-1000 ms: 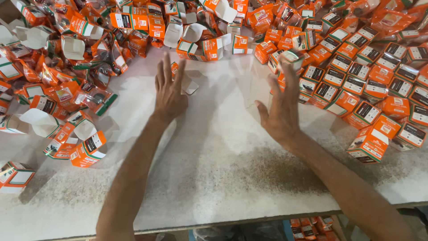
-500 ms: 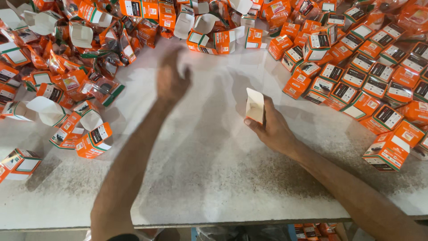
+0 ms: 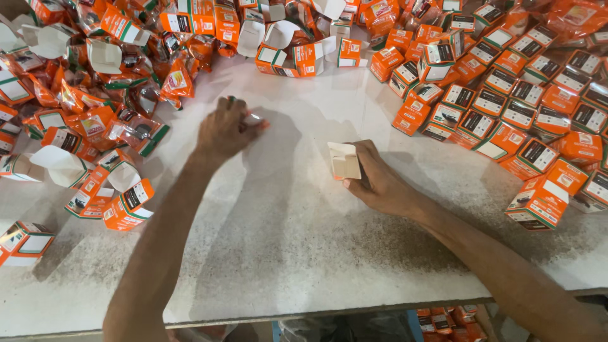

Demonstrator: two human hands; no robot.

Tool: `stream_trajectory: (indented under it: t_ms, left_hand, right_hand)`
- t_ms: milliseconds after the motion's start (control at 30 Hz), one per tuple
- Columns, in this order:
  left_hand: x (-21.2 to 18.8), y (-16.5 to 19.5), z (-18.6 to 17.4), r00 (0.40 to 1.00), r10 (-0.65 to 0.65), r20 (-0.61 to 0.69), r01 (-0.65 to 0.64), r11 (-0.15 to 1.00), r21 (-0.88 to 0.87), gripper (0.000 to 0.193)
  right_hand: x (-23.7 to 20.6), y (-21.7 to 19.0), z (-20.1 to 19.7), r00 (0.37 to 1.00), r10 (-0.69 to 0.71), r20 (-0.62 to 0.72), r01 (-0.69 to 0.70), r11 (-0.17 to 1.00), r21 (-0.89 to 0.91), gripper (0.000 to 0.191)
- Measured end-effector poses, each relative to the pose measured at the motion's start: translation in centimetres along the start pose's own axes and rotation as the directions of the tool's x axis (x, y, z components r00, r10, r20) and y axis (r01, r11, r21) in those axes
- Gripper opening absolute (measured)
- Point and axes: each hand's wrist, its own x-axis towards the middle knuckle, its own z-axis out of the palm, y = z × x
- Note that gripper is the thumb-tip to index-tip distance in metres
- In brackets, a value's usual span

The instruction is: The person picks up small plastic-wrapped items from a pile on the workbench and places them one at a time into small orange cardboard boxes, folding the box flaps closed and setting the packed boxes aside with the finished pile.

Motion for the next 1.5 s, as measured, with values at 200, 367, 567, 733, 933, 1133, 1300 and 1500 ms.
stream_trajectory:
  t_ms: [200,367,567,733,933,1133,1300,1500]
  left_hand:
    - [-5.3,8.5,-1.0,0.985,0.147,-0.088,-0.171,0.880,-0.443,0.040]
    - [-7.7,14.6,0.3,0.803,0.393,-0.449,-0.571,0.723,-0.390,0.039]
    - [-7.4,15.1,2.6,0.849,0.429,-0.309,-0.494,0.852,-0.173,0.044]
    - [-7.4,16.8,3.0,0.950,0.197,-0.244,-0.249,0.946,-0.206,0.030]
    - [-6.1,17.8,4.6,0.983,-0.146,-0.109,0.071,0.858,-0.509,0.014]
    - [-5.7,17.3,5.4,0.898,-0.290,0.331,0.411,0.286,-0.866,0.028]
    - [-5.2,16.2,4.4,0.874,-0.222,0.433,0.485,0.344,-0.804,0.023]
    - [-5.1,12.8,4.2,0.828,-0.079,0.556,0.557,-0.014,-0.831,0.022]
  right_hand:
    - [0.1,-1.1,-0.3,0.988,0.122,-0.095,-0.119,0.992,0.036,0.061]
    - [0.4,-1.1,0.1,0.974,0.209,-0.087,-0.214,0.976,-0.047,0.052]
    - [-0.3,-0.4,0.3,0.988,0.036,-0.147,-0.048,0.996,-0.075,0.060]
    - [-0.7,-0.4,0.7,0.985,0.064,-0.159,-0.083,0.990,-0.115,0.070]
    - [-1.0,-1.3,0.3,0.985,0.071,-0.156,-0.088,0.991,-0.101,0.074]
    - [-1.1,-1.6,0.5,0.982,0.132,-0.139,-0.132,0.991,0.008,0.068]
    - [-1.3,-1.8,0.6,0.979,-0.141,-0.148,0.092,0.951,-0.296,0.056]
    - [-1.1,-1.9,0.6,0.983,-0.129,-0.127,0.079,0.937,-0.340,0.051]
